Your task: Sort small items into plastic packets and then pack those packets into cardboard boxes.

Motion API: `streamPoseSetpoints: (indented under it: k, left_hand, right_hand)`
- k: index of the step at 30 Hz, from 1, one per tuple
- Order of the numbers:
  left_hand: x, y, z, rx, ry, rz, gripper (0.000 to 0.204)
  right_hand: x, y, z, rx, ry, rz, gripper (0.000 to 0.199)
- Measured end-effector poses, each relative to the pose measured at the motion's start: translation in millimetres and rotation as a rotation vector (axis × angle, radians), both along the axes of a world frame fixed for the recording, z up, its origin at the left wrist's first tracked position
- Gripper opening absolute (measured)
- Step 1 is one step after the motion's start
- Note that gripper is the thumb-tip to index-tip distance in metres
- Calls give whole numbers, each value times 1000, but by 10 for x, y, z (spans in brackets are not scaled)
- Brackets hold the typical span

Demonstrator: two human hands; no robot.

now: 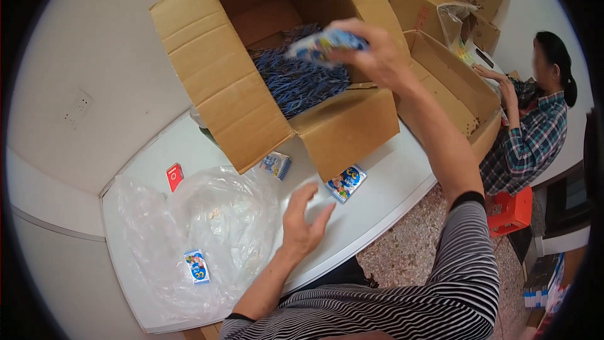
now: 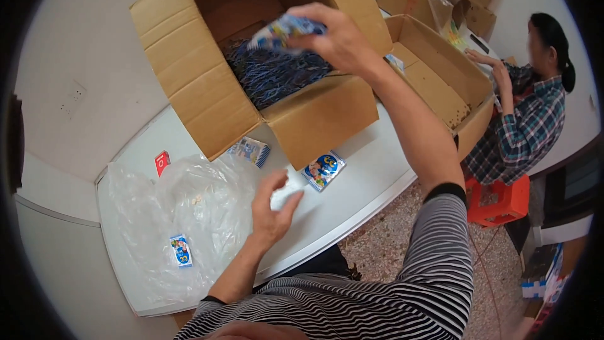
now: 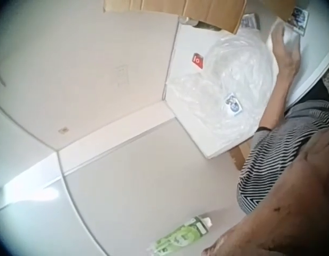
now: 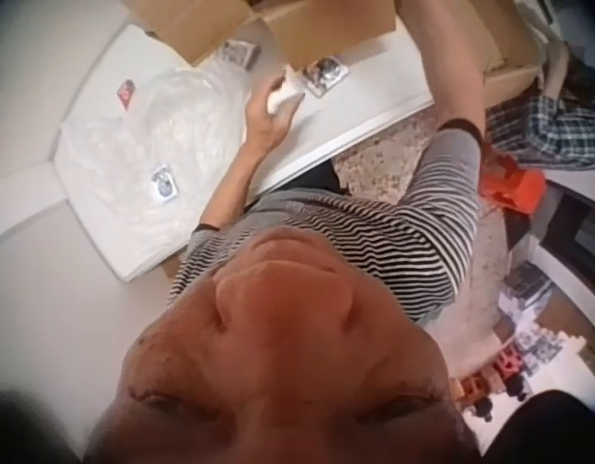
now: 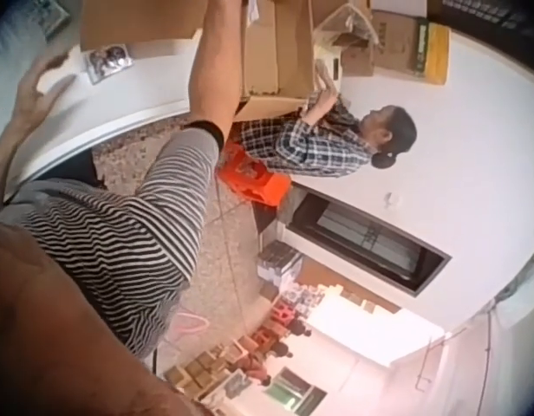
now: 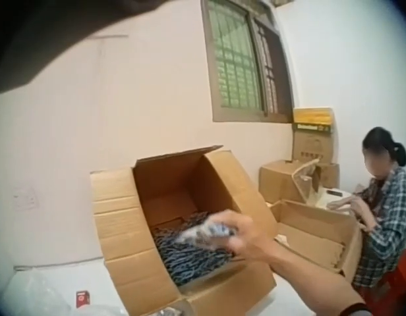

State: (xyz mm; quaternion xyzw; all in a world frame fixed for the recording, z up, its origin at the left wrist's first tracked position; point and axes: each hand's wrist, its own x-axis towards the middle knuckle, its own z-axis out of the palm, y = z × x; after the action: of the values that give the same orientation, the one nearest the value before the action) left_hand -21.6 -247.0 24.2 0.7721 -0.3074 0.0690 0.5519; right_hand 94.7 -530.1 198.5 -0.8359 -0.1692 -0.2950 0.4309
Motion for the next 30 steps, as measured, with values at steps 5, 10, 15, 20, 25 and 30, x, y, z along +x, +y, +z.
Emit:
streamPoseSetpoints:
  k: [5, 10, 15, 20, 25, 30]
  left_hand:
    - [-350, 257, -183, 41, 28, -83, 43]
    - [-505, 672, -218, 71, 182, 72, 38]
    - [-460, 942, -300, 65, 324, 227, 35]
    - [-343, 927, -233, 67, 352, 235, 33]
    - [-283, 890, -173, 47, 325, 194, 30]
    - [-361, 981, -4, 39, 317, 235, 28]
  right_hand:
    - [1387, -102, -70, -112, -190, -47, 38]
    - [2155, -6, -396, -333, -235, -100, 38]
    - [2404, 104, -662, -473, -67, -93, 38]
    - [2468, 180, -756, -522, 48, -67, 38]
    - [2623, 22, -730, -582, 83, -9, 52]
    - [2502, 19, -401, -516, 396, 100, 64]
